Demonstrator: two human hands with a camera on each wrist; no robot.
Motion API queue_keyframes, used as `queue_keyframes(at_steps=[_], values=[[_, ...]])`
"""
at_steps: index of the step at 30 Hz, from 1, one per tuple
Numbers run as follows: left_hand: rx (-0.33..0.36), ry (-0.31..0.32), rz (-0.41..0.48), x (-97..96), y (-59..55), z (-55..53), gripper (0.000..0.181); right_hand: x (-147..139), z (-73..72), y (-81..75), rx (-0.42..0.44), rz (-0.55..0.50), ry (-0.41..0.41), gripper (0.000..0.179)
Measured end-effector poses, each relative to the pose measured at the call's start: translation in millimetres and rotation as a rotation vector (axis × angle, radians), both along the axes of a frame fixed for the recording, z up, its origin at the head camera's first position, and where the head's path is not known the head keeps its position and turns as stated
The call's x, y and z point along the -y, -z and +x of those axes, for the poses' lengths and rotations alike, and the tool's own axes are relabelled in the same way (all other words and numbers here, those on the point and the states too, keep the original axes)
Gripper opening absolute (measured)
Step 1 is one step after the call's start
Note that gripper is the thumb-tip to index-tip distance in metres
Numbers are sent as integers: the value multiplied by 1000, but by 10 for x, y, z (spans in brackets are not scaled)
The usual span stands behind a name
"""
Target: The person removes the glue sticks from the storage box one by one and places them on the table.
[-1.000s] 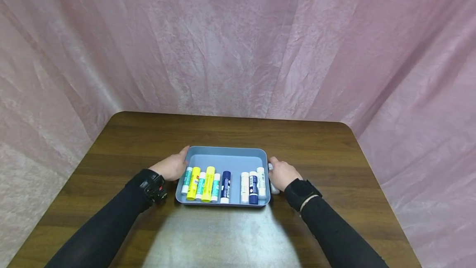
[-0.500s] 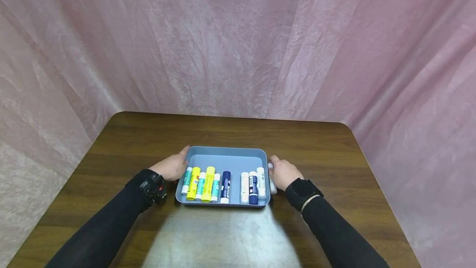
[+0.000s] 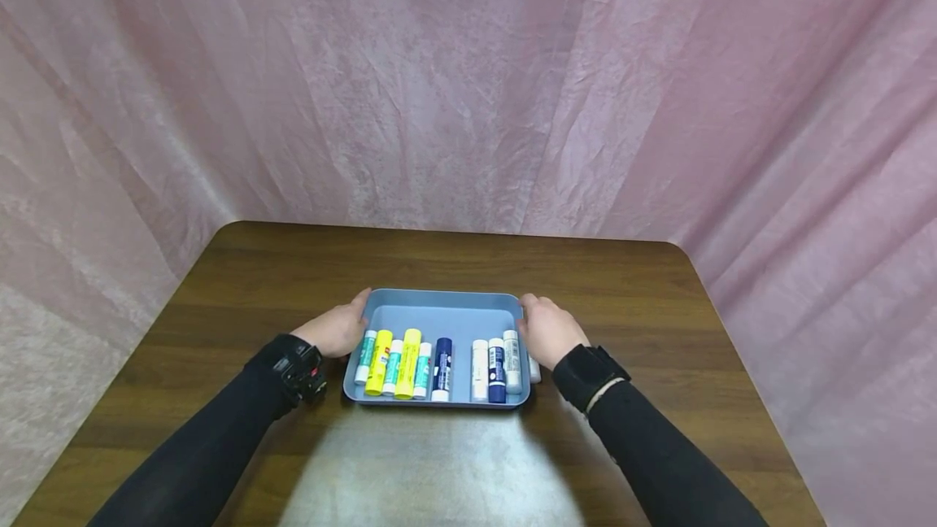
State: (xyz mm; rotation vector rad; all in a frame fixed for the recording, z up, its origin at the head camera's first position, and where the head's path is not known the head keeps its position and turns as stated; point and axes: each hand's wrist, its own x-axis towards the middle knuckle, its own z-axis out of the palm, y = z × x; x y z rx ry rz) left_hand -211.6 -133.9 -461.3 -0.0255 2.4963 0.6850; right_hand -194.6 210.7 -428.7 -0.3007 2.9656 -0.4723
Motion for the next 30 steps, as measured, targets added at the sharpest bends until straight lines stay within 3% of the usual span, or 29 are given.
queue_keyframes(at_steps=[10,20,30], values=[[-5,-1,15,16,13,-3,66,181,31,20,23,42,-39,35],[-16,8,21,21,23,-15,67,242,64,98,22,139,-96,35],[-18,10,22,24,36,-10,67,259,84,193,-34,289,-151,33]])
